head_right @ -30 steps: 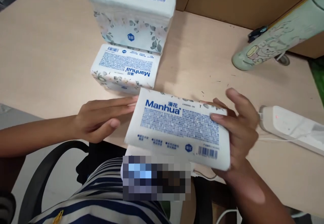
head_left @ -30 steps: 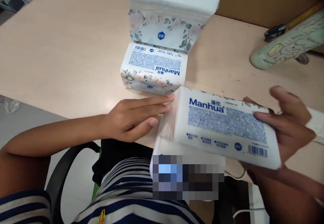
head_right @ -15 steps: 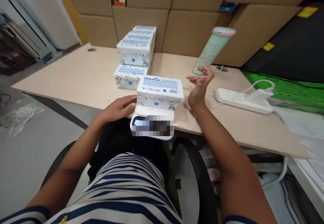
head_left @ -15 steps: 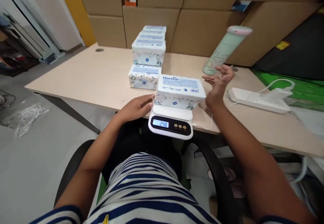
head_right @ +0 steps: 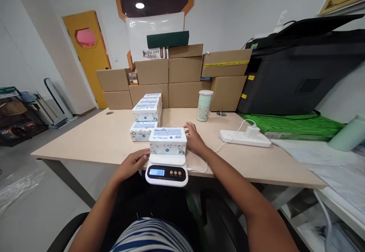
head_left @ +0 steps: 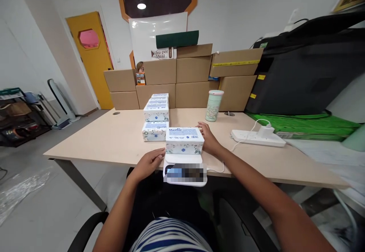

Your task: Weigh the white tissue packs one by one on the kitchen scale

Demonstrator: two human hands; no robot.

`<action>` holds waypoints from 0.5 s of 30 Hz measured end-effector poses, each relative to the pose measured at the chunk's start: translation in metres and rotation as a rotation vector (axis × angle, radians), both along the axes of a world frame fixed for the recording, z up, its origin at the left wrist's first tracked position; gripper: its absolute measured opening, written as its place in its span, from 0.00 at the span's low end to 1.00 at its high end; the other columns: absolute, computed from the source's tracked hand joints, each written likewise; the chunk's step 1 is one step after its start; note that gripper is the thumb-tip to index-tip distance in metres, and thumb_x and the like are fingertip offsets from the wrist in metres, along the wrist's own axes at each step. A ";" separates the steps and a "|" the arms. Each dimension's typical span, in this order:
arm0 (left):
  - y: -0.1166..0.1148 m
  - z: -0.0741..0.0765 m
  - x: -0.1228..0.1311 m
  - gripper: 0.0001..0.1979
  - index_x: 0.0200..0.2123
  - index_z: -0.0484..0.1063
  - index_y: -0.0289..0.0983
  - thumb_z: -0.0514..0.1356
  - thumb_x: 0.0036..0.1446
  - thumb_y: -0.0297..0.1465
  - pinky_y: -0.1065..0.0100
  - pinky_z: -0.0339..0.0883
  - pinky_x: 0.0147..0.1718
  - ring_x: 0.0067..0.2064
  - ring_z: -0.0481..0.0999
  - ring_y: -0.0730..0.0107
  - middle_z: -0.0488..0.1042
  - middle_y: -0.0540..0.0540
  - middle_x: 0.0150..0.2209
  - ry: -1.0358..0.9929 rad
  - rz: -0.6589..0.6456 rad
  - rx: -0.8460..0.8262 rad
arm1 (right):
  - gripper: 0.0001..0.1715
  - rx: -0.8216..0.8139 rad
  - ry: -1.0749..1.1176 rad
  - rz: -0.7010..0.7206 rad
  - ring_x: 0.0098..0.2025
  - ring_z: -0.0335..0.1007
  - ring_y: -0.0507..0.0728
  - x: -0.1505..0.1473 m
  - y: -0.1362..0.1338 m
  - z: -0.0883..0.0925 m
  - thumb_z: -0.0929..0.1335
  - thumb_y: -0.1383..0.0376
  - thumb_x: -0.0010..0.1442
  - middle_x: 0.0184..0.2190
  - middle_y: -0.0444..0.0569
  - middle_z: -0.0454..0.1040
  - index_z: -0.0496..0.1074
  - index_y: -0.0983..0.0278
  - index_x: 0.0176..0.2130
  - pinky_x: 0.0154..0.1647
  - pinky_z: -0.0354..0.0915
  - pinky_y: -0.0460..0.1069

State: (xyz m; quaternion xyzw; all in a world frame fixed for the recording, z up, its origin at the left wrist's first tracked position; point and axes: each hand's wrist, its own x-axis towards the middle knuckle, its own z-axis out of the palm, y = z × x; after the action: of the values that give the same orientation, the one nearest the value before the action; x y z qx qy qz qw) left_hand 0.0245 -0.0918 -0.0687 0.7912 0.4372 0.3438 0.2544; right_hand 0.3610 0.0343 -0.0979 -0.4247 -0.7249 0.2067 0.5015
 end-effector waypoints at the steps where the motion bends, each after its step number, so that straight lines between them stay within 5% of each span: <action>1: 0.000 0.000 0.001 0.24 0.62 0.82 0.42 0.55 0.73 0.43 0.47 0.66 0.73 0.70 0.76 0.52 0.78 0.44 0.67 -0.008 -0.002 0.002 | 0.36 0.006 -0.046 0.021 0.57 0.76 0.64 0.000 -0.004 0.002 0.77 0.58 0.52 0.75 0.66 0.56 0.68 0.60 0.57 0.64 0.72 0.65; 4: 0.000 -0.001 0.001 0.24 0.63 0.81 0.41 0.55 0.73 0.43 0.48 0.66 0.73 0.70 0.76 0.52 0.78 0.43 0.67 -0.005 0.008 0.005 | 0.36 0.014 -0.129 0.064 0.67 0.73 0.69 -0.003 -0.014 0.011 0.78 0.61 0.53 0.73 0.66 0.61 0.71 0.63 0.59 0.70 0.68 0.64; 9: 0.002 -0.006 -0.001 0.24 0.64 0.79 0.42 0.55 0.73 0.44 0.50 0.68 0.71 0.69 0.77 0.54 0.79 0.44 0.67 0.027 0.055 -0.002 | 0.31 -0.088 -0.170 0.174 0.65 0.77 0.70 -0.005 -0.023 0.023 0.76 0.68 0.57 0.61 0.57 0.81 0.78 0.59 0.60 0.67 0.72 0.65; 15: 0.003 -0.011 0.001 0.23 0.62 0.81 0.42 0.56 0.71 0.42 0.52 0.69 0.71 0.68 0.78 0.54 0.80 0.44 0.65 0.046 0.110 0.002 | 0.30 -0.081 -0.224 0.120 0.65 0.79 0.71 -0.003 -0.025 0.027 0.75 0.73 0.57 0.62 0.57 0.81 0.82 0.61 0.58 0.67 0.73 0.65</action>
State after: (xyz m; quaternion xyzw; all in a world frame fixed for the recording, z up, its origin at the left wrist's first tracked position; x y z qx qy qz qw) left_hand 0.0259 -0.0890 -0.0794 0.7740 0.4854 0.3394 0.2240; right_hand 0.3585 0.0090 -0.0712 -0.4208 -0.7917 0.2166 0.3864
